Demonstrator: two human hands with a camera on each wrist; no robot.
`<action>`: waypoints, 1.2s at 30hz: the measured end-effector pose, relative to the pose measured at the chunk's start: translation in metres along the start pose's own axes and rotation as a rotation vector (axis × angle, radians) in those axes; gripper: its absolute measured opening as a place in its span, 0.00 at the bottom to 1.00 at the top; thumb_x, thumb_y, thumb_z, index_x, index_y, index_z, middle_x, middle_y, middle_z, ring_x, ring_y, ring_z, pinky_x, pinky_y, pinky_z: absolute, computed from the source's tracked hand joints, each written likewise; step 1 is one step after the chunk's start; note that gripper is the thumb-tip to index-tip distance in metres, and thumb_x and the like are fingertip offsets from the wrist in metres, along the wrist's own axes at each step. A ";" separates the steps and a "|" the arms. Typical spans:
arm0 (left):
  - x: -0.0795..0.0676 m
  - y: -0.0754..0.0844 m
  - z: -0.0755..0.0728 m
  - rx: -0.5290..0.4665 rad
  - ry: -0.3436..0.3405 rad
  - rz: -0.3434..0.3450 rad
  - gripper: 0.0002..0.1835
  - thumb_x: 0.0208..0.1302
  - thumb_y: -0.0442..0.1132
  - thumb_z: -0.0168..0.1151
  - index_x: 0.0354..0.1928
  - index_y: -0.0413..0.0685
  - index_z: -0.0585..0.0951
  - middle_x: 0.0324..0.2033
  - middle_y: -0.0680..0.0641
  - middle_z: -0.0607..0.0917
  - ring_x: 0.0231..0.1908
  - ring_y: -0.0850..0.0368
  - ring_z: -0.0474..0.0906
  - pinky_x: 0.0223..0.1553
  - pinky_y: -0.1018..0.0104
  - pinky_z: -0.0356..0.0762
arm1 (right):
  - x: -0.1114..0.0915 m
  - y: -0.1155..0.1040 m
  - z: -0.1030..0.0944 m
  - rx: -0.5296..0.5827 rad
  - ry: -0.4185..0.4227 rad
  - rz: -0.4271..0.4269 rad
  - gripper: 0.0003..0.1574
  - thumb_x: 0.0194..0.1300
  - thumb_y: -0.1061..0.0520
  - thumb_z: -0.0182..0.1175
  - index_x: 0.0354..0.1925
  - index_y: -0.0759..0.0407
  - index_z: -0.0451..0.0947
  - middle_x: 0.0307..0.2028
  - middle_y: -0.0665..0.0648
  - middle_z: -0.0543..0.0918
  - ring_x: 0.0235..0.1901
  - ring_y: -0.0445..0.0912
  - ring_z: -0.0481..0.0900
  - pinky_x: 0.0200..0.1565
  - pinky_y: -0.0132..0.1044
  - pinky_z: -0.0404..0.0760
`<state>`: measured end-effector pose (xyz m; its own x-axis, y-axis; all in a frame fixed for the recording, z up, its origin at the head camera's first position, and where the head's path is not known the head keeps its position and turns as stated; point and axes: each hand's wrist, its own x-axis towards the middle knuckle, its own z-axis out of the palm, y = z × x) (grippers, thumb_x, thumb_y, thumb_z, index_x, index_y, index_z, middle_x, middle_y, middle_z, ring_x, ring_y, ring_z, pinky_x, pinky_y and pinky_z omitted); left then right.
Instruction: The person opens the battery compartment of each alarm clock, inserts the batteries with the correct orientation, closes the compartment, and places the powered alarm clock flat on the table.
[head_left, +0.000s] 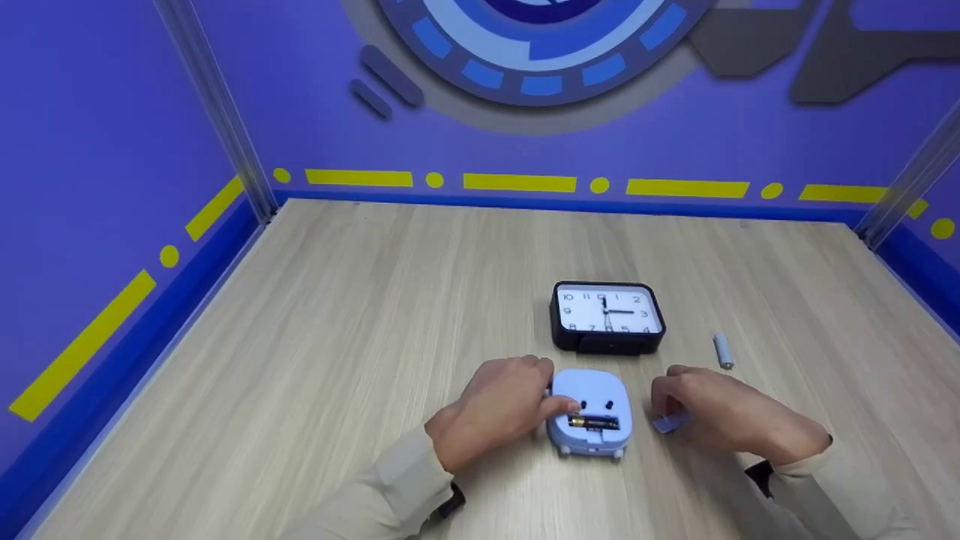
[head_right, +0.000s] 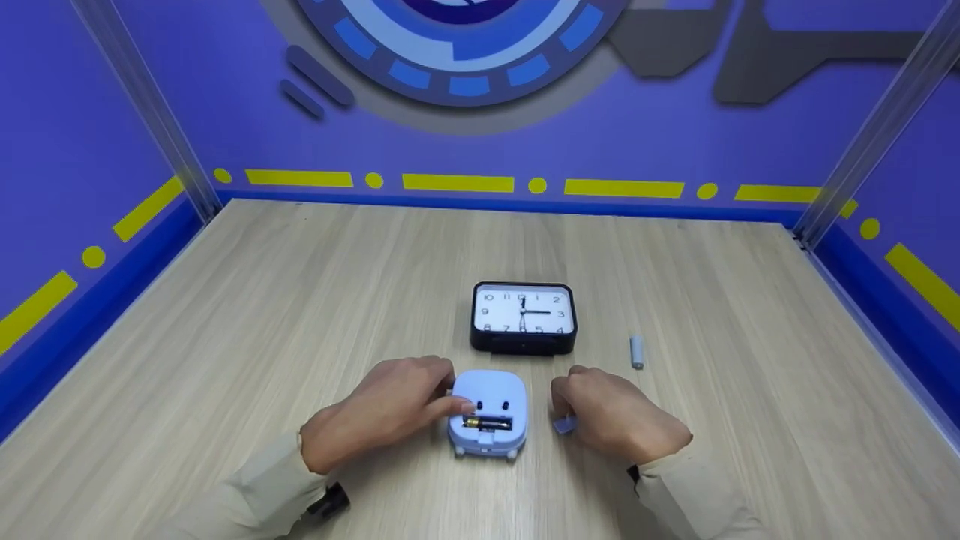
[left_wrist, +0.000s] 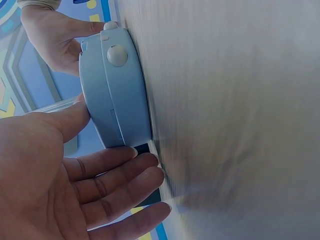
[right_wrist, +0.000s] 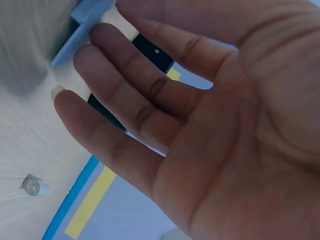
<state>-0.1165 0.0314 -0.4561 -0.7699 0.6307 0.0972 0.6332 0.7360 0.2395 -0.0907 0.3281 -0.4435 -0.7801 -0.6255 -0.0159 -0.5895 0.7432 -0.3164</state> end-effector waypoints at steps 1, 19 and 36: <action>0.000 0.000 0.000 -0.003 -0.005 0.000 0.24 0.74 0.62 0.64 0.39 0.47 0.81 0.26 0.55 0.76 0.27 0.61 0.71 0.30 0.61 0.74 | 0.000 0.000 0.000 0.007 0.003 0.000 0.18 0.56 0.72 0.75 0.34 0.51 0.82 0.32 0.46 0.77 0.32 0.39 0.75 0.35 0.40 0.78; 0.001 0.000 0.000 0.001 0.004 0.001 0.23 0.73 0.63 0.64 0.39 0.49 0.80 0.26 0.56 0.75 0.27 0.62 0.71 0.31 0.63 0.74 | 0.003 0.002 -0.003 0.029 -0.025 0.036 0.14 0.58 0.69 0.74 0.33 0.51 0.83 0.28 0.40 0.77 0.30 0.37 0.73 0.33 0.38 0.75; 0.001 -0.001 0.000 -0.006 -0.024 -0.018 0.25 0.74 0.64 0.62 0.41 0.47 0.81 0.27 0.55 0.75 0.28 0.61 0.70 0.31 0.63 0.73 | 0.002 0.000 -0.005 0.060 -0.012 0.080 0.14 0.62 0.61 0.77 0.28 0.51 0.80 0.25 0.40 0.76 0.27 0.35 0.70 0.30 0.36 0.72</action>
<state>-0.1182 0.0312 -0.4558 -0.7790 0.6231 0.0698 0.6186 0.7458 0.2472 -0.0929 0.3280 -0.4393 -0.8214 -0.5678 -0.0546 -0.5114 0.7755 -0.3703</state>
